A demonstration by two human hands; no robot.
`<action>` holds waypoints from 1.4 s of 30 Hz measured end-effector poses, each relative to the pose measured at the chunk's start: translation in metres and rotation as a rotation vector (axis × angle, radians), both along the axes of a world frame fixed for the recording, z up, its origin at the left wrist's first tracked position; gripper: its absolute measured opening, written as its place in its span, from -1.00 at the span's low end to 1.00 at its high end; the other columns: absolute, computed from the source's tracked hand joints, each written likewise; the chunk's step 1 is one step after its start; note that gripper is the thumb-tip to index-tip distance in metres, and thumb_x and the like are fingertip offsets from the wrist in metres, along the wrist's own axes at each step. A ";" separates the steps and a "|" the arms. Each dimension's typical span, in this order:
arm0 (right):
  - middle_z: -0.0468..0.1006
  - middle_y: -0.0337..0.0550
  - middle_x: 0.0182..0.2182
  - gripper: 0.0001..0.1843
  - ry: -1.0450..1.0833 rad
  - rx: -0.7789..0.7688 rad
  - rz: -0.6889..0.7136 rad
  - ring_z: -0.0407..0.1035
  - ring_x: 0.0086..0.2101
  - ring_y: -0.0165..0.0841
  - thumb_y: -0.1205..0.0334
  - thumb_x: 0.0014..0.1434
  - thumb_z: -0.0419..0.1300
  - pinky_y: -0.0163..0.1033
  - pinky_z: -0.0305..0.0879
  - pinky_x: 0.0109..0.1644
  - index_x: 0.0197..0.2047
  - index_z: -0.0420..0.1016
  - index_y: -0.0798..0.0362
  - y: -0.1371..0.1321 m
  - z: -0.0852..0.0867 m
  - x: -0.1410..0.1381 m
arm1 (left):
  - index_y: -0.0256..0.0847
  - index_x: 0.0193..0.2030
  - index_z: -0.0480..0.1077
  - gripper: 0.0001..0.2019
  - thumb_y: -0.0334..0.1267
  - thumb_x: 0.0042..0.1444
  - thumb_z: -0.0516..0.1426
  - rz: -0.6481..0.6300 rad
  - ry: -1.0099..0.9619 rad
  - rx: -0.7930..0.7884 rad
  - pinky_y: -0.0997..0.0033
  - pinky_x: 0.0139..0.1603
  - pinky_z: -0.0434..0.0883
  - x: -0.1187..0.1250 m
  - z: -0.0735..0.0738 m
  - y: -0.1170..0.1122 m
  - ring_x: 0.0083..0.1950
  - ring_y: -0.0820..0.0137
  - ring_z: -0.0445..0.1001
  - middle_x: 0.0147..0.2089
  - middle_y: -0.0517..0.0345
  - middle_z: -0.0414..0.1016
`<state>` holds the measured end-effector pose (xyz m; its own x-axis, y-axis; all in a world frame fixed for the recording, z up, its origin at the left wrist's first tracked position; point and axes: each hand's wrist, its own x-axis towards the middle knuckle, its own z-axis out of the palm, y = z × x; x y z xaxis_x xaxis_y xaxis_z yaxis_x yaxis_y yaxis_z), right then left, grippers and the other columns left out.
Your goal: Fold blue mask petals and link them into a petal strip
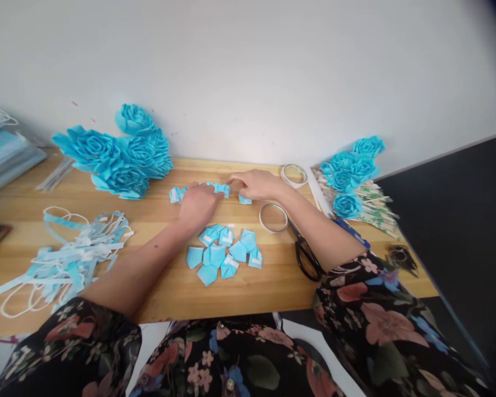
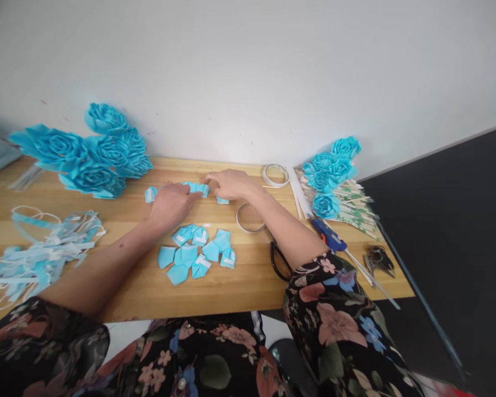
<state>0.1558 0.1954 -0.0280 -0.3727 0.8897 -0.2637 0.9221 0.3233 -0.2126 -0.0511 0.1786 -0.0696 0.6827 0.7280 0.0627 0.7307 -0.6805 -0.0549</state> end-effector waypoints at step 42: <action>0.63 -0.15 -0.03 -0.49 -0.076 -0.087 -0.001 0.49 -0.15 -0.21 0.26 0.08 0.15 -0.26 0.19 -0.27 0.13 0.46 -0.12 0.004 -0.004 -0.016 | -0.19 -0.10 0.60 -0.60 -0.35 0.24 -0.08 0.017 -0.097 -0.036 0.15 -0.15 0.29 -0.004 -0.009 -0.004 -0.20 0.12 0.55 -0.29 -0.10 0.60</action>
